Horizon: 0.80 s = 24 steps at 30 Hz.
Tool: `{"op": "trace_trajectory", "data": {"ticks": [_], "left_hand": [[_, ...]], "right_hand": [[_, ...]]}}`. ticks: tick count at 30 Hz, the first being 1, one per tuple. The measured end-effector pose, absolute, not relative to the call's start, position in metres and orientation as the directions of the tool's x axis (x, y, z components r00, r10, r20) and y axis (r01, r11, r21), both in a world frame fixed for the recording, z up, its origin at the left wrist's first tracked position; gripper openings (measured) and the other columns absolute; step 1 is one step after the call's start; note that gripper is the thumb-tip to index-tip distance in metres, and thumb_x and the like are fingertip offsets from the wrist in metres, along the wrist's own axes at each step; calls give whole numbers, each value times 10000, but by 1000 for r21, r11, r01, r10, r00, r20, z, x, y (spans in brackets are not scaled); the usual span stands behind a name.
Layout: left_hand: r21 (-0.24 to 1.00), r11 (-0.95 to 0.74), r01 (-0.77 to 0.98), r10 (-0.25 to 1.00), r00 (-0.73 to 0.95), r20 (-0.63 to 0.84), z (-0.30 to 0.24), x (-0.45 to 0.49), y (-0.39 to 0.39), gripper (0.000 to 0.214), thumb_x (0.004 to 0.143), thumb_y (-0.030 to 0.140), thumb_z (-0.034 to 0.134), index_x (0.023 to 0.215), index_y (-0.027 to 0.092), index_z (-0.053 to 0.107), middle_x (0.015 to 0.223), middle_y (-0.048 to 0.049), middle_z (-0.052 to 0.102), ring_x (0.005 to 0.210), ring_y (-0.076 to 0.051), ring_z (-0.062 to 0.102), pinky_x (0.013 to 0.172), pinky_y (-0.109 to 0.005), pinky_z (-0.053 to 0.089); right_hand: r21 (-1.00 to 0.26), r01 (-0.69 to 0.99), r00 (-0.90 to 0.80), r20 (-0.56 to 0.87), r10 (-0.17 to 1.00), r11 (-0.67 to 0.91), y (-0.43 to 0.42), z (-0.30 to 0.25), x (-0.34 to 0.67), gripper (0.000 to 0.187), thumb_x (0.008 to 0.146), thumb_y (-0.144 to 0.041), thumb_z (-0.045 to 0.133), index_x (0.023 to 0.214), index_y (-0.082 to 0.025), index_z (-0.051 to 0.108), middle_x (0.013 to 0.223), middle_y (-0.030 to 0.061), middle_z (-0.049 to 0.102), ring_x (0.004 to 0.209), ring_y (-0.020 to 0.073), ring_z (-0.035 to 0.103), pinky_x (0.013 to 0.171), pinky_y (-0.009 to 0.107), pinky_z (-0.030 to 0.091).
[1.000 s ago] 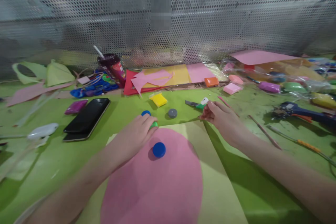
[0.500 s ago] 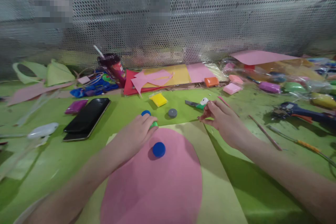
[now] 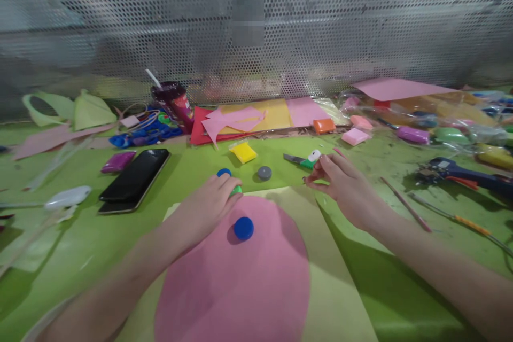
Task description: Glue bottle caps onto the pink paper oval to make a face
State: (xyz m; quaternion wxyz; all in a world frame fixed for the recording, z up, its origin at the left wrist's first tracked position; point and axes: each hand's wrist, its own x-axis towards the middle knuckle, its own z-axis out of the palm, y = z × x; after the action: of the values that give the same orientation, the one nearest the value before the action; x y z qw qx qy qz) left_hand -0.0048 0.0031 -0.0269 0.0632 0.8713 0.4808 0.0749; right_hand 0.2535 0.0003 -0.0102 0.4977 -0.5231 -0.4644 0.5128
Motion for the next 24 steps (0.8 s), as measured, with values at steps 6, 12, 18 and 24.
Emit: {"op": "trace_trajectory", "data": {"ticks": [6,12,18,24], "left_hand": [[163,-530,832,847,526,70,-25,-4,2,349,963,319,273,1076,157,561,1016,-73,607,941,-213,544,832,-360,426],[184,-481,857,875,481,47,-22,-1,1,330,961,314,300,1092,155,558,1012,-69,601,955,-222,544,840,-368,434],[157,-493,856,869,494,37,-22,-1,2,313,964,284,307,1102,141,550,1039,-78,597,967,-227,536,850,-373,430],[133,-550,825,835,542,91,-31,-6,5,317,970,294,295,1099,138,538,1047,-86,598,983,-229,531,877,-386,420]], "right_hand": [[-995,95,49,11,999,6,-4,-6,251,327,827,-533,510,714,-227,490,776,-30,488,795,154,581,826,376,484],[-963,265,4,44,999,41,-9,-7,252,300,881,-513,414,790,-235,482,813,0,531,855,190,583,833,412,472],[-920,381,-46,76,996,88,-11,-13,251,310,899,-511,364,838,-231,480,850,27,561,871,205,571,834,432,463],[-924,379,-45,43,998,57,-14,-15,250,310,892,-519,360,832,-237,474,848,29,563,880,207,570,817,413,471]]}}
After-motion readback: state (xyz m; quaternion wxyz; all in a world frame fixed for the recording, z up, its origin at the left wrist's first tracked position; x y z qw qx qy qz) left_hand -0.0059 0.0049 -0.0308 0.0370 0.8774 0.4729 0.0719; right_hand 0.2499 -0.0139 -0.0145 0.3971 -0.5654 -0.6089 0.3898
